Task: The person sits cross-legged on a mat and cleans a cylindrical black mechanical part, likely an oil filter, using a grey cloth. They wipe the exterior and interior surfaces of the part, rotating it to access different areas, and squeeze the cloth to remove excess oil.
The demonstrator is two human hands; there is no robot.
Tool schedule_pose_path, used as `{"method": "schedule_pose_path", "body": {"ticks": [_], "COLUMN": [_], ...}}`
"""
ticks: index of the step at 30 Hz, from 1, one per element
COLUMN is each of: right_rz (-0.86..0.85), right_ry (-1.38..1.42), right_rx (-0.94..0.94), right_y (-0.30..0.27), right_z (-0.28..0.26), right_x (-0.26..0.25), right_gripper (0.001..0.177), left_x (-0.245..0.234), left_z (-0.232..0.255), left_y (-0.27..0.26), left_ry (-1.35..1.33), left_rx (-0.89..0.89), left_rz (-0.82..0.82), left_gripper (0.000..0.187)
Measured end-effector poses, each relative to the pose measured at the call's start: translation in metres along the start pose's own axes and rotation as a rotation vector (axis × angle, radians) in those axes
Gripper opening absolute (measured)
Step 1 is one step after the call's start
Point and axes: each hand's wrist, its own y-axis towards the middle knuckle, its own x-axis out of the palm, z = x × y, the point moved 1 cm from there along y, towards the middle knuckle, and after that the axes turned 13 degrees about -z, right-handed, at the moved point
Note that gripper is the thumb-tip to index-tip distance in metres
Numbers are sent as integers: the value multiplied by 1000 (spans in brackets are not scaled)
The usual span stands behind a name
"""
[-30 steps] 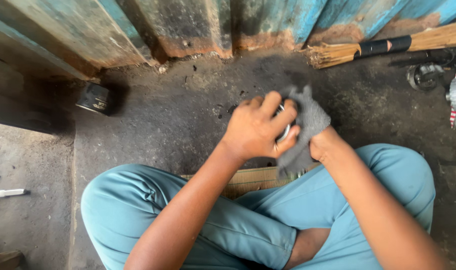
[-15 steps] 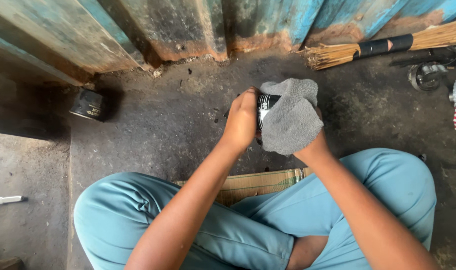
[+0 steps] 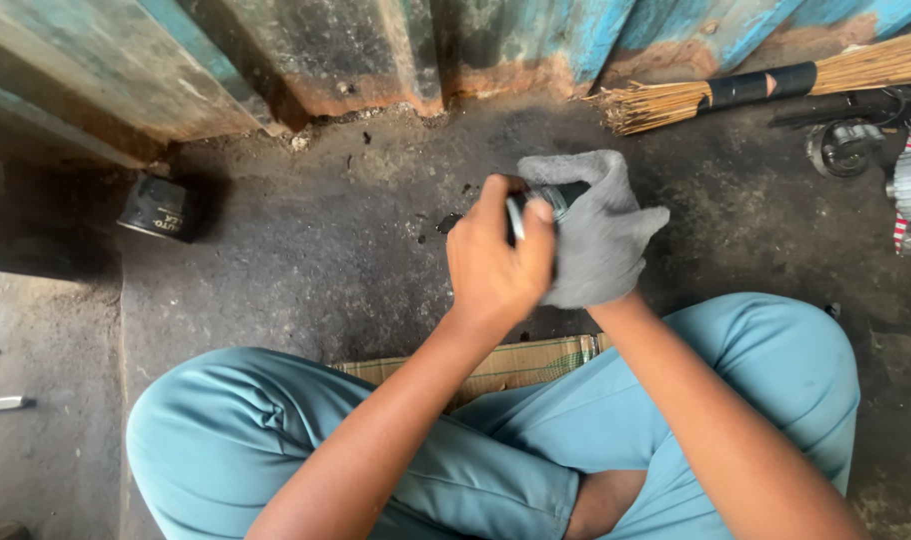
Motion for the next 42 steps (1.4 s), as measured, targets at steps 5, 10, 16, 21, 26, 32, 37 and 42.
{"method": "schedule_pose_path", "body": {"ticks": [5,10,16,21,26,32,37,42], "right_rz": [-22,3,-4,-130,-142,-16,-85,-221], "right_ry": [368,449,-199,-455,-95,408,552,492], "right_rx": [167,419,43,69,210,231,384,305], "right_y": [-5,-10,-18,-24,-9,18,13,8], "right_z": [7,2,5,15,24,9,16,12], "right_x": [-20,-26,-11,-19,-10,-15,-33,-42], "right_gripper": [30,35,33,34,34,36,33,33], "left_x": [-19,-20,-16,-12,-20,-34,-37,-36], "left_z": [-11,-11,-8,-25,-25,-18,-6,-2], "left_y": [8,5,-2,27,29,30,25,21], "left_ry": [319,483,155,-651,-374,351,508,412], "left_rx": [461,591,245,-321,-396,306,581,615], "left_rz": [-113,-168,-9,-230,-173,-72,-168,-229], "left_gripper": [47,49,36,54,53,50,55,54]}}
